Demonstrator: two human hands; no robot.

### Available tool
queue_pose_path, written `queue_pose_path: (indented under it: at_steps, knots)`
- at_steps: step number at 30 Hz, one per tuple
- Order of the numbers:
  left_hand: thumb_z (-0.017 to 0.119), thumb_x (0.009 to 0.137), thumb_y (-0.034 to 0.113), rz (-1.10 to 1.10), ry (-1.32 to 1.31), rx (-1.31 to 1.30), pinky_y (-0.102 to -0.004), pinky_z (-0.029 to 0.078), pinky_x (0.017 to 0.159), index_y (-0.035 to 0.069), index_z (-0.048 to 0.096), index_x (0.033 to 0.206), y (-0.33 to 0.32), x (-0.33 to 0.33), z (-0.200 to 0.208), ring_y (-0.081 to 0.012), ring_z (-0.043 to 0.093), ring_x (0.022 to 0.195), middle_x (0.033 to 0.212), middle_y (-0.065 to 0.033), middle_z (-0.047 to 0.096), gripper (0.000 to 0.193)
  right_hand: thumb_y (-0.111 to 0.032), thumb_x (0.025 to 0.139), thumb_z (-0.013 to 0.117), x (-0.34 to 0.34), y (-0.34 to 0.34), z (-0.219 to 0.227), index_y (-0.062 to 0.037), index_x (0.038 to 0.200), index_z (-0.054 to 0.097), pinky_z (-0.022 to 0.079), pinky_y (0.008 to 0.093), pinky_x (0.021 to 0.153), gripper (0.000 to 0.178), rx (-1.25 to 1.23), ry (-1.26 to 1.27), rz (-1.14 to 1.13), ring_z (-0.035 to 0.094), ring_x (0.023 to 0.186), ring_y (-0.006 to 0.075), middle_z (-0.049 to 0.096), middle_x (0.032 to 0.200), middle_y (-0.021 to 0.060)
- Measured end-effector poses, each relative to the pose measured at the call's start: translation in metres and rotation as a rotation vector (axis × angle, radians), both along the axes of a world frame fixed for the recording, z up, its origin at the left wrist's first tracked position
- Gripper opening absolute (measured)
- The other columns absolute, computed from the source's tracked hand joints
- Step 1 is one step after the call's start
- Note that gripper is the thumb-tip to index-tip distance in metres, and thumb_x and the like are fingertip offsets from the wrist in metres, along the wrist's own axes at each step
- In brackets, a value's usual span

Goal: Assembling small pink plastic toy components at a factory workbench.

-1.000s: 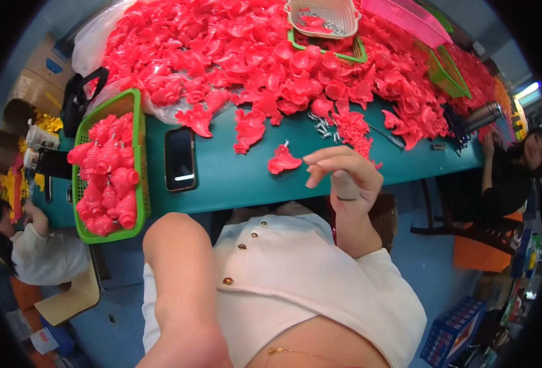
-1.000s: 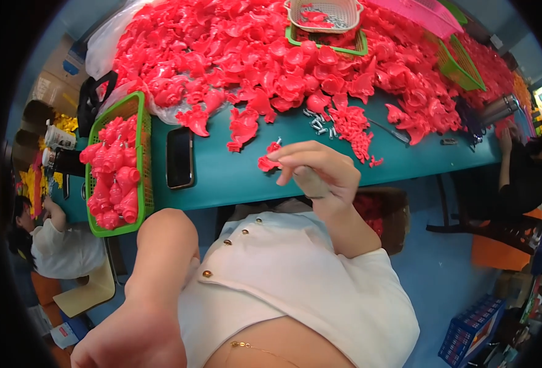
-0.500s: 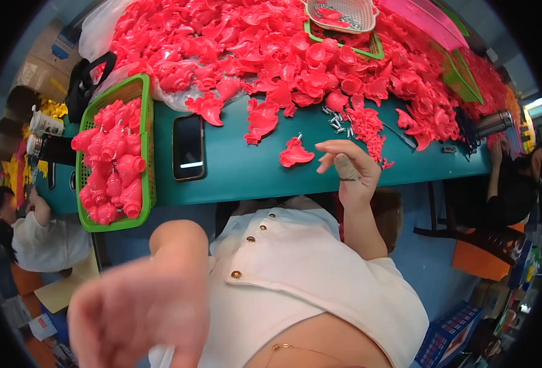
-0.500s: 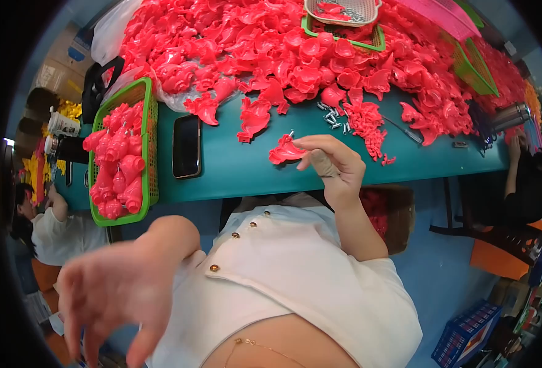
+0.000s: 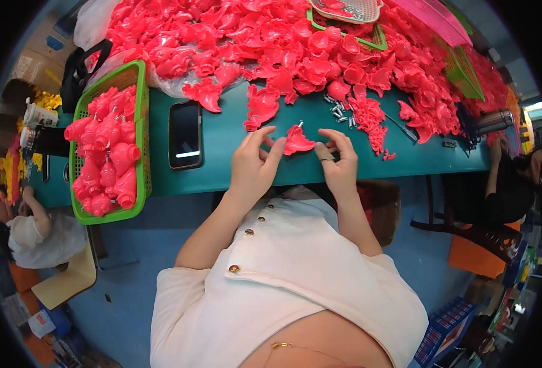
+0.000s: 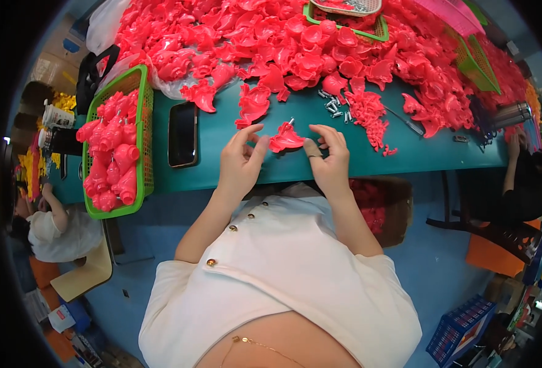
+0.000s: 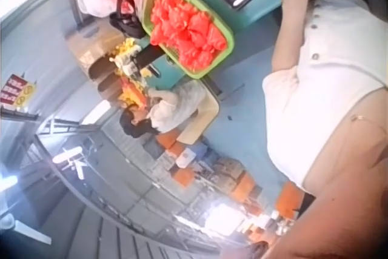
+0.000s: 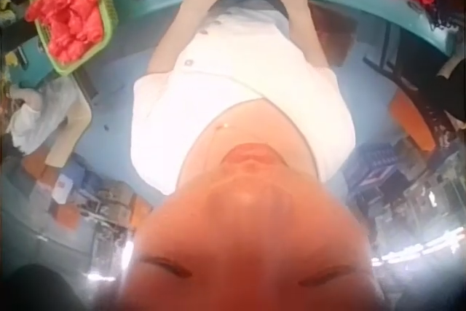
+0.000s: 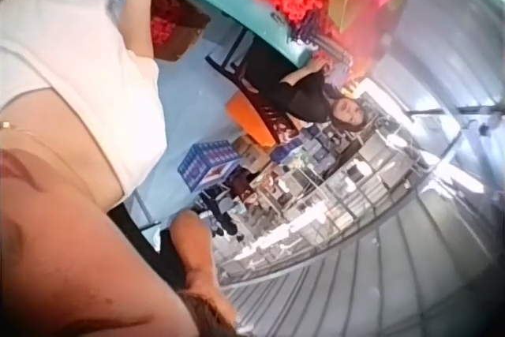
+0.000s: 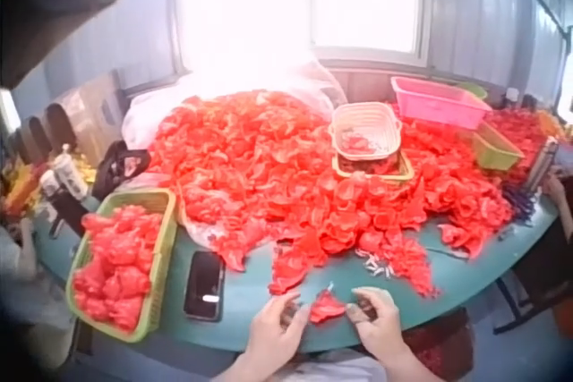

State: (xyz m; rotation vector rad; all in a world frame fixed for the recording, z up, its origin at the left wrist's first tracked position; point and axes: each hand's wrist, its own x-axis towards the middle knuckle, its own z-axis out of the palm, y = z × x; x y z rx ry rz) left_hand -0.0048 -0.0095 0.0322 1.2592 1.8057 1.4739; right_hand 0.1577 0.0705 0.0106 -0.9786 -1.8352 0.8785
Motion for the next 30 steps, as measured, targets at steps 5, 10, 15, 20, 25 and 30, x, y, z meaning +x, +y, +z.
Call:
queue_pose_path:
  at_steps: [5,10,15,20,25,30]
  knots:
    - [0.061,0.085,0.011,-0.099,0.018,-0.085,-0.0221,0.049,0.053,-0.004,0.055,0.113,0.016,0.004,-0.016,-0.0108,0.060,0.061,0.094,-0.0106,0.056,0.032,-0.013,0.078,0.068,-0.012,0.002,0.003,-0.0021,0.101,0.061,0.041,0.0280,0.071,0.026,0.128,-0.163,0.016,0.049,0.082,0.0193,0.058,0.099,0.0082]
    - [0.059,0.085,0.007,-0.174,-0.038,-0.063,-0.0219,0.052,0.058,-0.004,0.054,0.115,0.014,0.007,-0.026,-0.0125,0.063,0.069,0.101,-0.0110,0.053,0.032,-0.016,0.078,0.067,-0.019,0.006,0.001,-0.0014,0.095,0.062,0.042,0.0366,0.077,0.024,0.200,-0.252,0.028,0.051,0.087,0.0287,0.058,0.092,0.0111]
    - [0.056,0.088,0.007,-0.246,-0.262,-0.070,-0.0231,0.053,0.063,-0.003,0.053,0.117,0.014,0.006,-0.022,-0.0119,0.062,0.075,0.105,-0.0093,0.050,0.032,-0.005,0.081,0.063,-0.029,-0.001,0.007,0.0003,0.094,0.062,0.046,0.0303,0.060,0.014,-0.097,0.076,0.154,0.058,0.067,0.0227,0.060,0.079,0.0115]
    - [0.050,0.093,0.012,-0.262,-0.568,-0.039,-0.0243,0.054,0.058,-0.001,0.053,0.116,0.016,0.007,-0.009,-0.0108,0.061,0.071,0.098,-0.0081,0.055,0.027,0.000,0.081,0.062,-0.032,-0.004,0.022,0.0017,0.095,0.062,0.045,0.0270,0.054,0.014,0.033,0.066,0.215,0.059,0.063,0.0192,0.060,0.078,0.0117]
    - [0.049,0.093,0.012,-0.299,-0.701,0.007,-0.0247,0.054,0.053,0.000,0.053,0.117,0.013,0.011,-0.003,-0.0104,0.060,0.069,0.087,-0.0072,0.061,0.027,0.002,0.080,0.061,-0.028,-0.004,0.031,0.0021,0.095,0.062,0.044,0.0268,0.054,0.015,0.076,0.082,0.205,0.056,0.062,0.0178,0.058,0.077,0.0104]
    - [0.047,0.094,0.014,-0.285,-0.622,0.065,-0.0230,0.052,0.049,0.000,0.055,0.119,0.009,0.011,-0.005,-0.0077,0.058,0.064,0.088,-0.0064,0.062,0.030,-0.002,0.079,0.065,-0.030,-0.007,0.031,0.0013,0.093,0.063,0.041,0.0250,0.054,0.014,0.086,0.106,0.190,0.053,0.062,0.0156,0.057,0.074,0.0083]
